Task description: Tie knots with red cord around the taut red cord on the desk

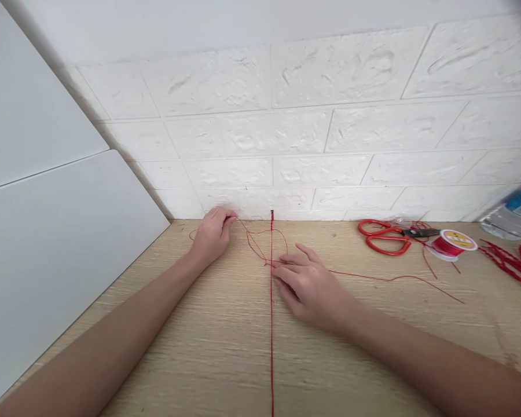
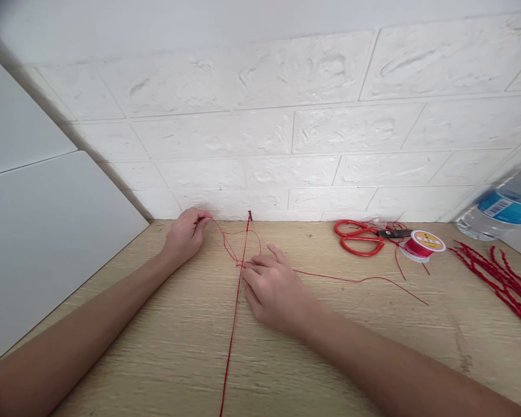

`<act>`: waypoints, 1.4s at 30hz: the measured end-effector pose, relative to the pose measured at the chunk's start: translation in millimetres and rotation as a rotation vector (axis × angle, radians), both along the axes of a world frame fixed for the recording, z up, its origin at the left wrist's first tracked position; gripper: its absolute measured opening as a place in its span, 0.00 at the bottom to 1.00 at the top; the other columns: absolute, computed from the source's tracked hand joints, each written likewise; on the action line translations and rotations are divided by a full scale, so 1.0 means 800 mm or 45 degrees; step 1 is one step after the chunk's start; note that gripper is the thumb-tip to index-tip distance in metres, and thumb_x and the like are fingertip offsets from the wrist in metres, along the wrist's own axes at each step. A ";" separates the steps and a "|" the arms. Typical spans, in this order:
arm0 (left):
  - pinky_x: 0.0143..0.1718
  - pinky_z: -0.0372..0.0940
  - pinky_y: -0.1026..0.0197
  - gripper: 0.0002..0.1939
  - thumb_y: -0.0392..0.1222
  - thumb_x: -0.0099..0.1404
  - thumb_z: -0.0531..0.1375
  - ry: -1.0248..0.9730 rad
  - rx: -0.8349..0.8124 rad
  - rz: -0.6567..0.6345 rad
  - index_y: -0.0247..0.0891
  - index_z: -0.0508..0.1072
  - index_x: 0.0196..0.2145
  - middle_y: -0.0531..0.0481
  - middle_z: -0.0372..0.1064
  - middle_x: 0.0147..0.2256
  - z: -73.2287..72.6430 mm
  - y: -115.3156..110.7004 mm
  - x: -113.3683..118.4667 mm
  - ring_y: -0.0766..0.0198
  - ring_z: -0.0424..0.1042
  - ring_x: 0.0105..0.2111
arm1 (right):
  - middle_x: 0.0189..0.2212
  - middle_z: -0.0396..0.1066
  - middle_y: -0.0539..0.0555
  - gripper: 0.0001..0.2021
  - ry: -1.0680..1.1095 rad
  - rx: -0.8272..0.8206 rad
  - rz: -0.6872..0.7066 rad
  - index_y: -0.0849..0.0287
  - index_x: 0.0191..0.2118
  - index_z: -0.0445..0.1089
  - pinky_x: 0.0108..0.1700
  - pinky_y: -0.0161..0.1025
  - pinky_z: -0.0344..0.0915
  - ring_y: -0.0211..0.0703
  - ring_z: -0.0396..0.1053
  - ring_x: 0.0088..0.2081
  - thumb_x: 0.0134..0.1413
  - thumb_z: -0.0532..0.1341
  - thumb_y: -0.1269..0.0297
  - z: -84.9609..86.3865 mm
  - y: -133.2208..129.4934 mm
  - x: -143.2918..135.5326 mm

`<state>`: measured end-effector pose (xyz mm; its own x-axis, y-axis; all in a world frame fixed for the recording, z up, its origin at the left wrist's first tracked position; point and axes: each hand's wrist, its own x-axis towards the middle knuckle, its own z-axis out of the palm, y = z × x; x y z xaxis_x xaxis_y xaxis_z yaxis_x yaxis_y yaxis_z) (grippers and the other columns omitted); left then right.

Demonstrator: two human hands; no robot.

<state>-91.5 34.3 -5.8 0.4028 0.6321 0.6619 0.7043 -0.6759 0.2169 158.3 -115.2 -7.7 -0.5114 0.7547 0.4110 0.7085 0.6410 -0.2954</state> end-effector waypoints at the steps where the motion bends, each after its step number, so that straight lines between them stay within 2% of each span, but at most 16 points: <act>1: 0.45 0.66 0.55 0.08 0.40 0.74 0.51 -0.010 0.008 0.007 0.38 0.69 0.40 0.46 0.72 0.38 0.000 0.000 0.000 0.58 0.71 0.42 | 0.43 0.79 0.55 0.11 -0.001 0.002 -0.002 0.58 0.46 0.74 0.69 0.54 0.45 0.47 0.69 0.54 0.63 0.56 0.71 0.000 0.000 0.000; 7: 0.44 0.64 0.53 0.08 0.40 0.73 0.53 -0.012 0.012 0.097 0.38 0.70 0.39 0.46 0.74 0.38 0.002 0.000 -0.001 0.57 0.72 0.41 | 0.43 0.79 0.55 0.11 -0.008 0.011 -0.001 0.58 0.45 0.74 0.69 0.54 0.45 0.47 0.70 0.54 0.64 0.55 0.70 0.000 -0.001 0.000; 13: 0.44 0.61 0.52 0.06 0.37 0.69 0.54 0.035 -0.076 0.299 0.39 0.71 0.38 0.47 0.75 0.39 0.006 -0.001 0.000 0.56 0.72 0.41 | 0.42 0.79 0.55 0.10 -0.005 0.046 -0.004 0.58 0.45 0.74 0.69 0.54 0.44 0.48 0.68 0.55 0.64 0.56 0.70 -0.002 0.000 0.001; 18: 0.44 0.60 0.48 0.07 0.34 0.63 0.57 0.164 -0.201 0.467 0.40 0.74 0.35 0.47 0.75 0.40 0.004 -0.001 0.000 0.51 0.72 0.43 | 0.41 0.79 0.54 0.10 0.010 0.104 0.026 0.58 0.45 0.74 0.68 0.54 0.44 0.49 0.68 0.55 0.63 0.57 0.71 -0.002 -0.001 0.001; 21: 0.48 0.61 0.46 0.11 0.34 0.62 0.56 0.175 -0.111 0.418 0.40 0.75 0.41 0.45 0.74 0.44 0.003 -0.003 0.001 0.49 0.70 0.46 | 0.42 0.78 0.54 0.09 0.077 0.179 0.016 0.58 0.44 0.73 0.66 0.54 0.48 0.49 0.68 0.53 0.63 0.56 0.72 0.002 -0.001 0.001; 24: 0.50 0.62 0.48 0.11 0.39 0.66 0.56 0.212 -0.086 0.197 0.39 0.74 0.45 0.44 0.72 0.44 0.005 -0.008 0.004 0.51 0.68 0.48 | 0.39 0.77 0.54 0.09 0.167 0.177 -0.111 0.58 0.43 0.72 0.54 0.50 0.58 0.48 0.69 0.46 0.62 0.56 0.72 0.004 0.001 0.001; 26: 0.49 0.64 0.51 0.12 0.43 0.69 0.55 0.252 -0.165 0.063 0.40 0.74 0.46 0.44 0.71 0.44 0.007 -0.011 0.006 0.53 0.68 0.48 | 0.39 0.75 0.55 0.08 0.193 0.118 -0.257 0.58 0.43 0.71 0.47 0.48 0.59 0.49 0.68 0.44 0.60 0.57 0.71 0.001 0.005 0.002; 29: 0.47 0.65 0.52 0.12 0.47 0.69 0.56 0.278 -0.288 0.043 0.41 0.74 0.45 0.45 0.71 0.43 0.007 -0.011 0.007 0.54 0.69 0.47 | 0.40 0.73 0.56 0.07 0.192 -0.022 -0.471 0.58 0.42 0.70 0.45 0.47 0.58 0.51 0.66 0.44 0.57 0.60 0.68 -0.007 0.014 0.003; 31: 0.46 0.65 0.52 0.12 0.48 0.68 0.57 0.278 -0.343 0.075 0.42 0.75 0.44 0.46 0.71 0.42 0.007 -0.009 0.007 0.54 0.70 0.46 | 0.38 0.72 0.55 0.03 0.188 -0.115 -0.544 0.57 0.37 0.69 0.45 0.48 0.57 0.51 0.66 0.43 0.57 0.61 0.66 -0.012 0.019 0.005; 34: 0.46 0.66 0.52 0.11 0.47 0.68 0.57 0.273 -0.391 0.084 0.41 0.75 0.43 0.47 0.72 0.42 0.007 -0.006 0.006 0.55 0.71 0.43 | 0.34 0.71 0.54 0.04 0.195 -0.204 -0.540 0.56 0.32 0.68 0.46 0.47 0.57 0.50 0.65 0.41 0.58 0.60 0.68 -0.016 0.023 0.007; 37: 0.45 0.66 0.52 0.11 0.45 0.68 0.56 0.258 -0.387 0.078 0.41 0.76 0.42 0.46 0.72 0.42 0.007 -0.004 0.005 0.56 0.71 0.42 | 0.34 0.71 0.54 0.04 0.269 -0.244 -0.485 0.57 0.31 0.67 0.44 0.47 0.58 0.50 0.64 0.40 0.58 0.59 0.69 -0.015 0.025 0.009; 42: 0.43 0.66 0.54 0.10 0.44 0.68 0.56 0.234 -0.370 0.048 0.41 0.76 0.41 0.46 0.72 0.41 0.005 -0.003 0.005 0.57 0.71 0.41 | 0.34 0.70 0.54 0.03 0.734 -0.360 -0.377 0.57 0.35 0.65 0.40 0.43 0.61 0.46 0.66 0.37 0.61 0.56 0.67 -0.010 0.028 0.011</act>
<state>-87.6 32.1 -2.1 0.4713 0.8002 0.3708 0.7728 -0.5773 0.2635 167.0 -92.7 -15.5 -0.0281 0.9461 0.3225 0.5216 0.2891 -0.8027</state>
